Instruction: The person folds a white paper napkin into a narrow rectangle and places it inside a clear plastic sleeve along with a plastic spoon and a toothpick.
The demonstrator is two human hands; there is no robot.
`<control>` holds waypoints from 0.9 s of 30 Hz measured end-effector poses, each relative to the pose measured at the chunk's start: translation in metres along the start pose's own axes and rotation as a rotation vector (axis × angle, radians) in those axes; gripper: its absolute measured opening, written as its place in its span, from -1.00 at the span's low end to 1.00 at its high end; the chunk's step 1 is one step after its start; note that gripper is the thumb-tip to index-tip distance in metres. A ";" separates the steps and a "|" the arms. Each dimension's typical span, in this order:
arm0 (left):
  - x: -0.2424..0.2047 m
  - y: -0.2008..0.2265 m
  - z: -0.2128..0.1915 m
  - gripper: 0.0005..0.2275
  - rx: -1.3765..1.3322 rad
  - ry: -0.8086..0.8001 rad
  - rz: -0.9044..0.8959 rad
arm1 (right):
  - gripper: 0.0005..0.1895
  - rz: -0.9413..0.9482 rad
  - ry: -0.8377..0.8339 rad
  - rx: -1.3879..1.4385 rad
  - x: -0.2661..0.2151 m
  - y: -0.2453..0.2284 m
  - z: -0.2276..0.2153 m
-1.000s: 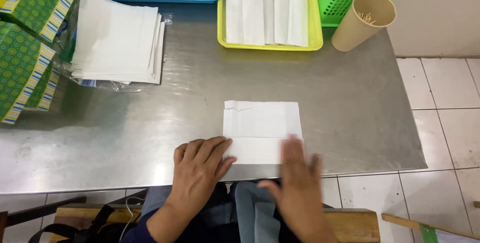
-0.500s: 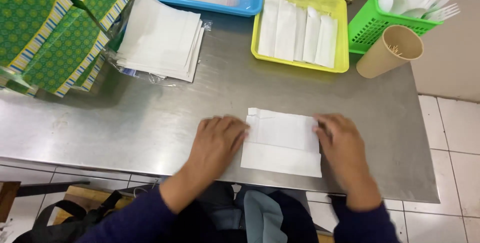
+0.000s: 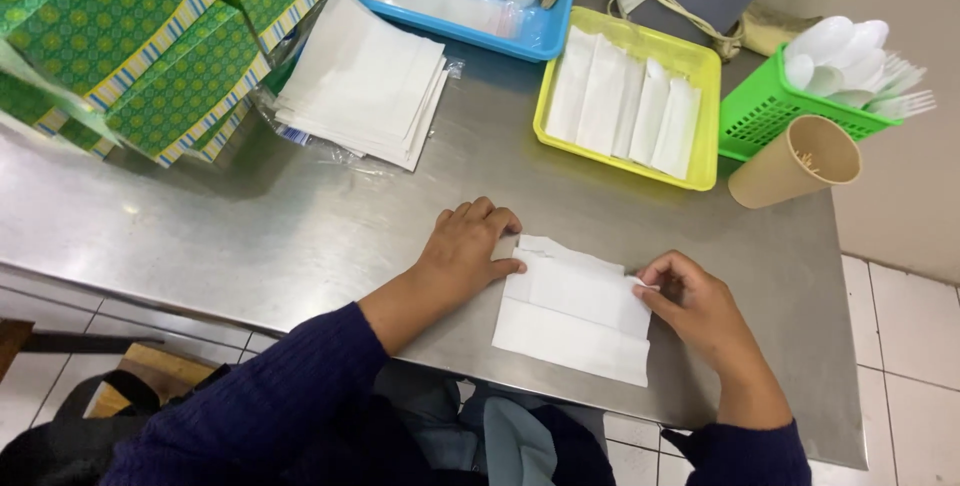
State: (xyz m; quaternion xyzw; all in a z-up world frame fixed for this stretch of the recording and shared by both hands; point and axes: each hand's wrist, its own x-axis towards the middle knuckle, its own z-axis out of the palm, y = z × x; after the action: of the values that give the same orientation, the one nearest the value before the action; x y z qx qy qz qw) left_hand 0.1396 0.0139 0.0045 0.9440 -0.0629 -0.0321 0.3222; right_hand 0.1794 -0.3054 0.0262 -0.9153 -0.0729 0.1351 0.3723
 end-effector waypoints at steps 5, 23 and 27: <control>0.005 -0.007 0.007 -0.71 -0.071 0.000 0.028 | -0.85 -0.090 0.051 0.122 -0.008 0.020 0.007; 0.018 -0.009 0.025 -0.83 0.081 -0.028 0.021 | -0.52 -0.045 0.145 -0.168 -0.014 -0.013 0.010; 0.011 -0.002 0.018 -0.91 0.048 -0.050 0.063 | -0.58 -0.082 0.015 -0.275 0.000 -0.031 0.007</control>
State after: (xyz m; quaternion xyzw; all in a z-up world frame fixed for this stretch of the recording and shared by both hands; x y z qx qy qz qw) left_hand 0.1486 0.0028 -0.0112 0.9479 -0.1016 -0.0441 0.2987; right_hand 0.1763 -0.2787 0.0436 -0.9549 -0.1253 0.1015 0.2492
